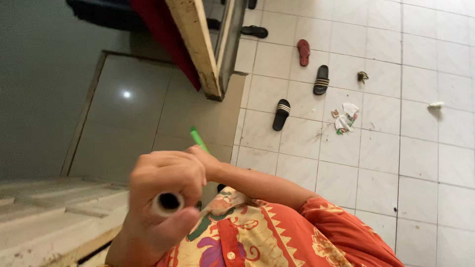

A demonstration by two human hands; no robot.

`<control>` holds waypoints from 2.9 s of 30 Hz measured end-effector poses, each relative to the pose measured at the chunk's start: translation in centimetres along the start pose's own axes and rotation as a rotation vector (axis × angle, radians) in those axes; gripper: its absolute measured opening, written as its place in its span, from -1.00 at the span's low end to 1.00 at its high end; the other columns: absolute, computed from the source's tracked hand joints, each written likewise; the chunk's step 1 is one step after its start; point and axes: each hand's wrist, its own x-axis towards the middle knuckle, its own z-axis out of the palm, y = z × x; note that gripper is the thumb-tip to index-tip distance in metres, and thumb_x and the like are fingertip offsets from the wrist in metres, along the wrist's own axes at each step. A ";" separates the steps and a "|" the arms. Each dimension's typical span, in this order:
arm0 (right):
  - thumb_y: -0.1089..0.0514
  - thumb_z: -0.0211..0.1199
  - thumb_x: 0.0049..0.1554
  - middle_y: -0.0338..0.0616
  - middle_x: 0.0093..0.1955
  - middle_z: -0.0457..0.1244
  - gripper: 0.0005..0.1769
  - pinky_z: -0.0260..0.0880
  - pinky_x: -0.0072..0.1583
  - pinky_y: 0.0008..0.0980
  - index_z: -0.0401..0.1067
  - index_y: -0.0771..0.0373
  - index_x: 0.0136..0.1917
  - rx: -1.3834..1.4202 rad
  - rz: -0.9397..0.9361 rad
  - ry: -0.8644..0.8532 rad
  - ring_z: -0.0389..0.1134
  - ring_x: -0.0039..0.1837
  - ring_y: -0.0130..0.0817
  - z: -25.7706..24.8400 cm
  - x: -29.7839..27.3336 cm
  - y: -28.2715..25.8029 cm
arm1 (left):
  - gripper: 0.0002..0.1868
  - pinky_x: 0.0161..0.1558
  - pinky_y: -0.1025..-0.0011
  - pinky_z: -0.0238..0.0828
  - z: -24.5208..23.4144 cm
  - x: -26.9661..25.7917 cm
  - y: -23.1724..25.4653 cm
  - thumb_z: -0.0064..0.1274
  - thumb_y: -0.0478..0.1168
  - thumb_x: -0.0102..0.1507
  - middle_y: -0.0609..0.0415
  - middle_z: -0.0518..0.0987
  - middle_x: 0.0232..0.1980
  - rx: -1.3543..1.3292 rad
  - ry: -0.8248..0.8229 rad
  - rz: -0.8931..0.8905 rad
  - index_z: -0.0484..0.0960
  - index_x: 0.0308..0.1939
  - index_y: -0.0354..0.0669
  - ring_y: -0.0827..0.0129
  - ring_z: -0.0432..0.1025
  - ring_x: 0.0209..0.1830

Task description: The person sweeps debris from a tiled floor into a pile using a broom, moving through a doorway and around furniture.

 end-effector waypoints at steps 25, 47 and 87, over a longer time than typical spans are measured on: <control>0.08 0.38 -0.05 0.08 -0.27 0.38 -0.88 0.41 -0.11 -0.10 0.60 0.14 -0.25 -0.695 0.456 0.008 0.39 -0.15 0.12 -12.9 -13.5 14.0 | -0.64 0.13 0.38 0.46 8.1 -8.4 -16.4 -0.04 -0.18 0.40 0.20 0.45 -0.53 -0.389 0.394 -0.182 0.49 -0.50 -0.18 0.41 0.46 -0.40; 0.03 0.34 0.00 0.10 -0.28 0.37 -0.82 0.42 -0.07 -0.07 0.56 0.17 -0.19 -0.440 0.480 -0.251 0.42 -0.15 0.12 6.7 3.8 18.2 | -0.69 -0.38 0.43 0.32 -9.1 -17.7 -15.2 -0.03 -0.23 0.25 0.13 0.43 -0.58 -0.275 0.560 -0.381 0.36 -0.59 -0.21 0.48 0.36 -0.52; -0.02 0.35 -0.08 0.12 -0.34 0.36 -0.72 0.43 -0.08 -0.08 0.53 0.22 -0.20 -0.547 0.448 -0.232 0.45 -0.21 0.05 -0.7 16.6 23.3 | -0.64 -0.02 0.32 0.48 -18.6 -9.2 -21.1 -0.08 -0.20 0.32 0.13 0.39 -0.61 -0.269 0.623 -0.224 0.37 -0.59 -0.15 0.38 0.40 -0.49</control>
